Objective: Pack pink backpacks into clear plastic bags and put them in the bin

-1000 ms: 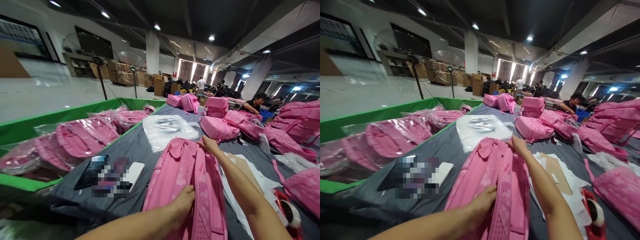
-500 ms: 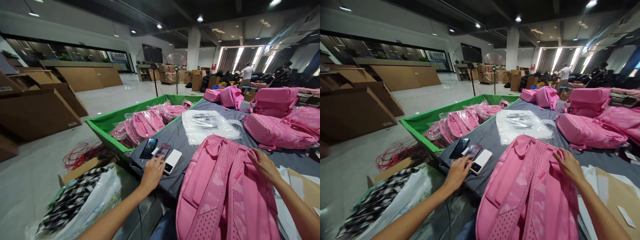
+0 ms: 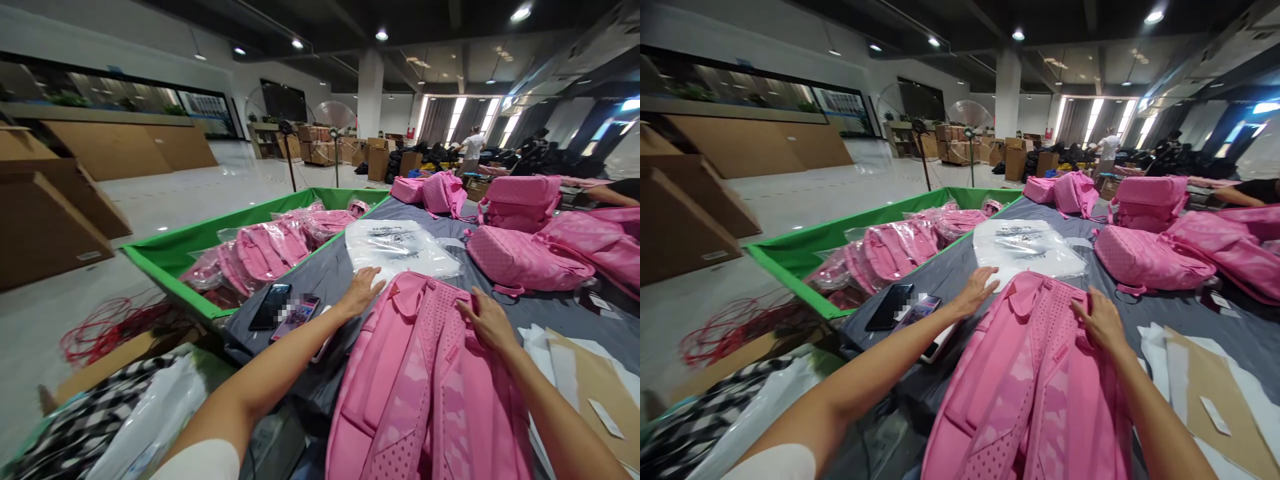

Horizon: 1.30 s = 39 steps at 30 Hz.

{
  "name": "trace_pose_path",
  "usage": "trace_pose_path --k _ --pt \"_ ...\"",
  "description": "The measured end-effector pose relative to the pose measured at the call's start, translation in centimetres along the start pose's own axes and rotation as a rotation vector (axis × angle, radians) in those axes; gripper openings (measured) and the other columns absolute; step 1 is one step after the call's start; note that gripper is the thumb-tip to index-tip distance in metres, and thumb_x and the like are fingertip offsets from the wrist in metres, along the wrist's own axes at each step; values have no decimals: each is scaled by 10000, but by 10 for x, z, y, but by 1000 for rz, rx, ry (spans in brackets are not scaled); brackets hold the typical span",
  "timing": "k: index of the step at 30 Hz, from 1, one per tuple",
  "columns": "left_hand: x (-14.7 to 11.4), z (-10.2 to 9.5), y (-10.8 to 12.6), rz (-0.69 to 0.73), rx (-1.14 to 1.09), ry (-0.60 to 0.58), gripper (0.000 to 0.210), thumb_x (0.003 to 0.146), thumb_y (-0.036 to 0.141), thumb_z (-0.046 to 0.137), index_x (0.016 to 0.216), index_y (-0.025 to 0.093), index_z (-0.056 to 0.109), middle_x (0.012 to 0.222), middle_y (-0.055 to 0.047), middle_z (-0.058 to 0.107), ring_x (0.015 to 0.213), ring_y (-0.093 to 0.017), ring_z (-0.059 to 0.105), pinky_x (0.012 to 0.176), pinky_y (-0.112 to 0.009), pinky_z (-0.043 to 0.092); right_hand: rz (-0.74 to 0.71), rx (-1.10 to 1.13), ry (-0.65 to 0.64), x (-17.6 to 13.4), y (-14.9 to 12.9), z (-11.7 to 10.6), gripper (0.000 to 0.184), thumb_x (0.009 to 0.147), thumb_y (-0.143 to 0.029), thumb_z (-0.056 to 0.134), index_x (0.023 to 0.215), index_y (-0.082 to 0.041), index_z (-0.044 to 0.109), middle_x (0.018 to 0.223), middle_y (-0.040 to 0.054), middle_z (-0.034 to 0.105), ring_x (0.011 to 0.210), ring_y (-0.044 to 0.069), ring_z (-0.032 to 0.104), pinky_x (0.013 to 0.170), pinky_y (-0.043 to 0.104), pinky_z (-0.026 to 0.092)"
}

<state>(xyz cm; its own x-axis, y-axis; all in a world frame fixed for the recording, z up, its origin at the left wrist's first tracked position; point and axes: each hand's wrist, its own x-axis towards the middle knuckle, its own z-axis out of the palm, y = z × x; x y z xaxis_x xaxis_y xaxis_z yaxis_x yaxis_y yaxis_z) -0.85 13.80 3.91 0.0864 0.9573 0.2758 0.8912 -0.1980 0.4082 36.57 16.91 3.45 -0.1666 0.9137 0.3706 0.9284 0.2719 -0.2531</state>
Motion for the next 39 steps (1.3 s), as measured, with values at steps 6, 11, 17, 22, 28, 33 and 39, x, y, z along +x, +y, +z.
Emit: trace_pose_path --k 6,11,17,22,28,33,39 --pt "62 39 87 211 -127 -81 632 908 636 590 1306 145 584 1421 -166 579 1326 -332 519 1088 -430 403 -78 151 39 -12 -12 -3 489 928 -527 489 1297 -218 579 1375 135 628 1296 300 549 1128 499 379" --pt "66 34 94 352 -152 -70 267 793 371 732 974 199 640 1015 -56 663 1000 -256 616 923 -367 489 -123 289 198 -29 -17 1 462 894 -508 572 1217 -179 604 1183 140 688 1146 295 619 1094 481 421" --pt "22 40 90 417 -174 63 304 771 157 625 1068 207 584 1159 -91 610 1125 -279 558 1000 -443 485 -154 231 328 -52 -27 13 409 902 -466 623 1207 -195 606 1191 137 682 1157 312 609 1100 534 421" --pt "-26 60 76 438 -177 74 435 808 109 593 1236 178 547 1334 -147 572 1309 -319 480 1173 -529 357 -260 158 269 -94 -33 10 341 934 -332 626 1249 -204 601 1195 128 683 1144 308 615 1006 500 497" --pt "-32 65 56 545 -38 -134 254 903 234 580 1149 179 611 1231 -131 647 1155 -294 582 1044 -442 467 -202 68 14 -114 -37 4 341 904 -279 687 1231 -200 631 1165 130 711 1086 307 655 934 449 524" --pt "27 83 66 322 46 -343 253 882 362 641 1047 170 645 1137 -125 680 1075 -300 630 962 -406 495 -82 -104 -243 -56 -38 13 384 916 -352 696 1256 -181 642 1208 128 718 1106 299 665 921 389 506" --pt "46 90 78 290 46 -366 567 886 513 649 1323 159 574 1417 -164 576 1289 -312 561 1047 -392 454 -9 -245 -295 -15 -35 33 532 977 -484 603 1328 -84 584 1243 200 678 1151 328 617 965 408 456"
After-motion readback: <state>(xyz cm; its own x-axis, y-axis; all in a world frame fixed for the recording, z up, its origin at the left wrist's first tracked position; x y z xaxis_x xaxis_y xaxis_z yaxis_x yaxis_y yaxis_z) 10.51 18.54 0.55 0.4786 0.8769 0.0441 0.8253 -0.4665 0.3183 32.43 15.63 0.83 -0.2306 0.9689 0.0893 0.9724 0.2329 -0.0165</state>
